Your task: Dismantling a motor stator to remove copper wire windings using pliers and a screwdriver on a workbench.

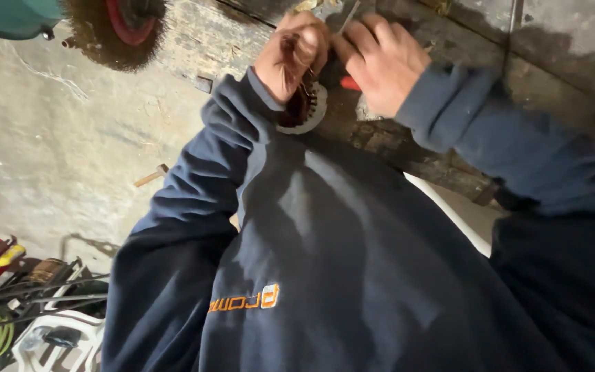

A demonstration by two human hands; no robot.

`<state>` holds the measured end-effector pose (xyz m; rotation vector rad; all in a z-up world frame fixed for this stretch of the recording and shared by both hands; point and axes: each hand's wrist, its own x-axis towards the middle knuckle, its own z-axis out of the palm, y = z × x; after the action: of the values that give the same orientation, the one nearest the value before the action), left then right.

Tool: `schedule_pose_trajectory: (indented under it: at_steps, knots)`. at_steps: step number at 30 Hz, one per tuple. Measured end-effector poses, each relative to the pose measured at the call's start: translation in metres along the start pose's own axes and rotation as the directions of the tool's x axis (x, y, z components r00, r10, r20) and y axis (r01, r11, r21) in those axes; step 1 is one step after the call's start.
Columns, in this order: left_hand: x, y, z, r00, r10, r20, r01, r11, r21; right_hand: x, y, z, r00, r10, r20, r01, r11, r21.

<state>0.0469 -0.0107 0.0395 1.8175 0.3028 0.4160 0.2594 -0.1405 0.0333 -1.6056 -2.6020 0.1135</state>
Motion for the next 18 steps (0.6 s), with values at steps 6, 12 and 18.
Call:
schedule_pose_trajectory:
  at_steps: [6,12,18]
  knots:
    - [-0.014,0.004,0.004,0.987,-0.008,-0.158,-0.016,0.989,-0.145,-0.002,-0.014,-0.035,0.988,0.062,0.143,-0.096,0.965,0.243]
    - [-0.016,-0.006,0.012,0.985,-0.044,0.167,0.096,0.942,-0.320,-0.025,-0.041,-0.036,0.979,0.113,0.168,-0.145,0.971,0.191]
    - [-0.025,0.002,0.010,0.992,0.056,0.117,-0.038,0.988,-0.152,-0.029,-0.040,-0.027,0.988,0.152,-0.016,-0.150,0.986,0.072]
